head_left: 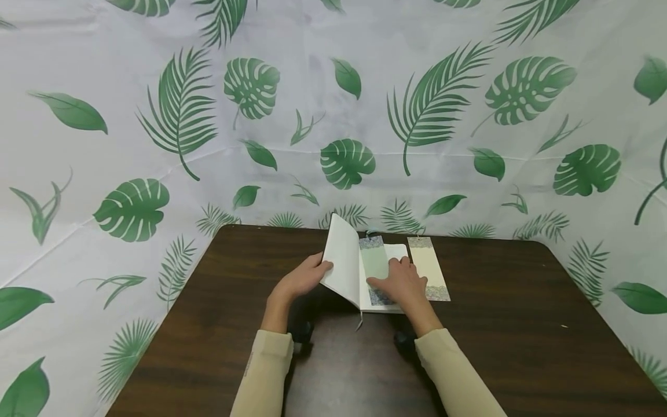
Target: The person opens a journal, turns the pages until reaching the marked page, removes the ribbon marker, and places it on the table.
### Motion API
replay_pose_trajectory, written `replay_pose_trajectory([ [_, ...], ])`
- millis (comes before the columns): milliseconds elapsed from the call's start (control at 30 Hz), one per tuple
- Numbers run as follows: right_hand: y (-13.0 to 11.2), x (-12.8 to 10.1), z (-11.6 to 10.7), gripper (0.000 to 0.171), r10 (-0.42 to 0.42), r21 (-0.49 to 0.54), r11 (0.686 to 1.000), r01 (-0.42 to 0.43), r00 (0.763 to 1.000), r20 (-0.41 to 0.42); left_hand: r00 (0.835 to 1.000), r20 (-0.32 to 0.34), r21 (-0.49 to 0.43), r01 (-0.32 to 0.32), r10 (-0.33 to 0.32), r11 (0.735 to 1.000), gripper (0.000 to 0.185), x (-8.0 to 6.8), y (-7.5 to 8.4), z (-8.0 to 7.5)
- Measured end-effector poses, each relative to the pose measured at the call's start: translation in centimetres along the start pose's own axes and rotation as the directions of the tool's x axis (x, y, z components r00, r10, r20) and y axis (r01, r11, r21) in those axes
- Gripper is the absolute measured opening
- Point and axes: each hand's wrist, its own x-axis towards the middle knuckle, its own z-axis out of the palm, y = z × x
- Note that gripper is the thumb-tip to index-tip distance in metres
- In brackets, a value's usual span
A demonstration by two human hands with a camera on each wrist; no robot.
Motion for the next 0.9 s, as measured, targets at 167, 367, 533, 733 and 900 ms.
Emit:
replay_pose_trajectory([
  [167, 1.3, 0.4, -0.1, 0.061, 0.011, 0.201, 0.98, -0.004, 0.999, -0.03, 1.0, -0.005, -0.001, -0.001, 0.001, 1.0, 0.054, 0.2, 0.3, 0.1],
  [367, 3.6, 1.2, -1.3, 0.05, 0.04, 0.441, 0.897, -0.007, 0.997, -0.065, 1.0, -0.006, 0.005, 0.003, -0.003, 1.0, 0.053, 0.2, 0.2, 0.2],
  [533, 5.9, 1.5, -3.7, 0.053, 0.062, 0.5, 0.866, -0.022, 0.996, -0.063, 1.0, -0.006, 0.003, 0.006, -0.006, 1.0, 0.053, 0.3, 0.1, 0.2],
  [733, 8.7, 2.1, -6.2, 0.054, 0.093, 0.462, 0.886, -0.043, 0.992, -0.086, 1.0, -0.007, 0.007, 0.021, -0.021, 1.0, 0.054, 0.3, 0.0, 0.2],
  [900, 11.2, 2.5, -7.4, 0.055, 0.122, 0.426, 0.902, -0.066, 0.987, -0.105, 1.0, -0.015, 0.002, 0.025, -0.025, 1.0, 0.055, 0.3, -0.1, 0.3],
])
